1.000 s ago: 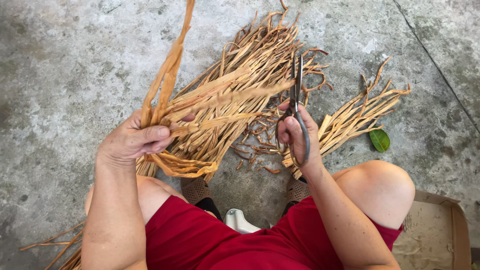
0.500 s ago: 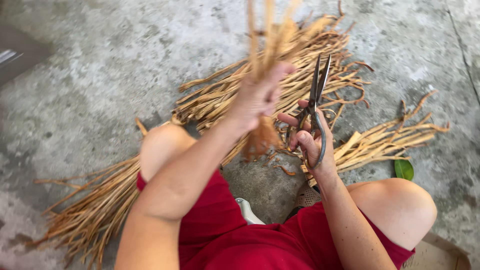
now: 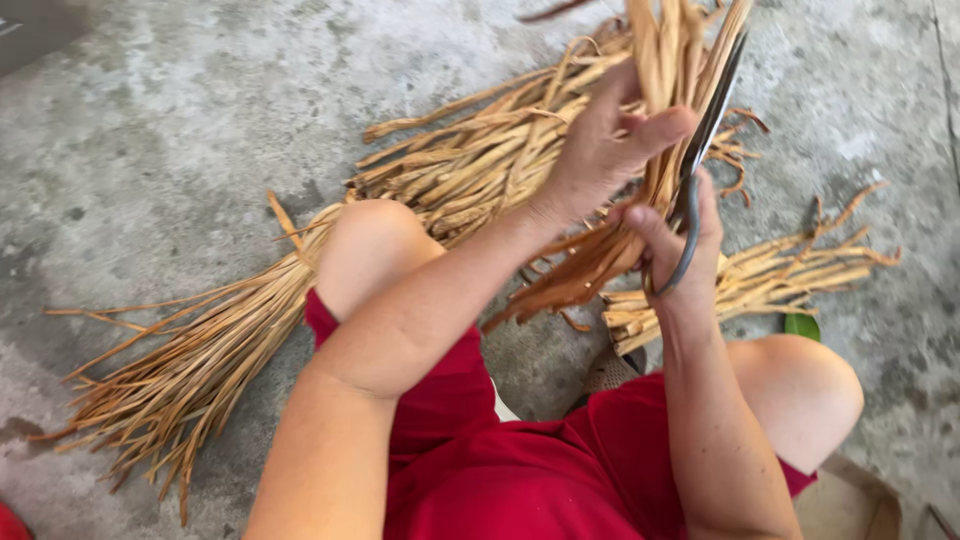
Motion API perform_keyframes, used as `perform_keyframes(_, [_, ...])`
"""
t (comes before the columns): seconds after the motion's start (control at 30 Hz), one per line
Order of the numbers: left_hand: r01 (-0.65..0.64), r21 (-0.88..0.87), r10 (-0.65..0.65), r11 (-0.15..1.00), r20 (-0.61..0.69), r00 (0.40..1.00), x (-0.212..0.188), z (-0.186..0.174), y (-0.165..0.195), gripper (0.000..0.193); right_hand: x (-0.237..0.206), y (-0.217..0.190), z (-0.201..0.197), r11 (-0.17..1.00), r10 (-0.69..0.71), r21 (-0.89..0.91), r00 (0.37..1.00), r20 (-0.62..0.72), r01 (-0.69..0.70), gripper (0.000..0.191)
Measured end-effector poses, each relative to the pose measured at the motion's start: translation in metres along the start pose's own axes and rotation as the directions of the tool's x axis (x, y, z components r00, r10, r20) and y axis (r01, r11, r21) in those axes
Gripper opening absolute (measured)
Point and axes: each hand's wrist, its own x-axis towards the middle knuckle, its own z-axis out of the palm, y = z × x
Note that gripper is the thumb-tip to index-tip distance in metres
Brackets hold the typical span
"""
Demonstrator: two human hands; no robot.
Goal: The person sits on a small stool and uses shears to trim the ends of a bundle of dried plant strips. They repeatedly gather sections of the bundle, cut the uneven tips, and place the trimmed pieces on the floor.
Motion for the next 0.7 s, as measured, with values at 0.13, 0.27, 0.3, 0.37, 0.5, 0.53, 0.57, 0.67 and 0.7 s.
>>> perform_keyframes(0.13, [0.153,-0.130,-0.087,0.980,0.415,0.906,-0.020,-0.008,-0.014,0.102,0.021,-0.031,-0.017,0.993,-0.087,0.077,0.994,-0.061,0.091,0.047])
perform_keyframes(0.27, [0.325,0.328,-0.438,0.887,0.378,0.815,-0.064,0.025,-0.029,0.083,0.035,-0.064,-0.049,0.980,-0.185,0.071,0.982,-0.050,0.188,0.034])
perform_keyframes(0.3, [0.405,0.368,-0.532,0.837,0.372,0.761,-0.070,0.030,-0.033,0.074,0.038,-0.072,-0.060,0.974,-0.223,0.020,0.973,-0.052,0.224,0.034])
perform_keyframes(0.37, [0.548,0.447,-0.702,0.707,0.348,0.622,-0.077,0.035,-0.040,0.057,0.043,-0.081,-0.084,0.969,-0.248,-0.027,0.963,-0.104,0.246,0.028])
perform_keyframes(0.5, [0.448,0.324,-0.553,0.833,0.465,0.691,-0.071,0.038,-0.050,0.055,0.053,-0.092,-0.164,0.943,-0.322,-0.003,0.908,-0.268,0.333,0.026])
perform_keyframes(0.53, [0.413,0.353,-0.542,0.840,0.489,0.683,-0.068,0.041,-0.052,0.053,0.051,-0.093,-0.191,0.930,-0.355,-0.009,0.888,-0.293,0.369,0.029])
perform_keyframes(0.57, [0.377,0.378,-0.531,0.846,0.515,0.673,-0.065,0.048,-0.055,0.052,0.048,-0.092,-0.220,0.915,-0.387,-0.017,0.866,-0.316,0.403,0.033])
perform_keyframes(0.67, [0.489,0.402,-0.633,0.774,0.513,0.580,-0.052,0.083,-0.073,0.052,0.031,-0.094,-0.314,0.883,-0.448,-0.030,0.824,-0.346,0.468,0.026])
perform_keyframes(0.7, [0.486,0.392,-0.624,0.781,0.519,0.584,-0.048,0.099,-0.084,0.047,0.015,-0.094,-0.343,0.879,-0.449,-0.009,0.819,-0.357,0.477,0.022])
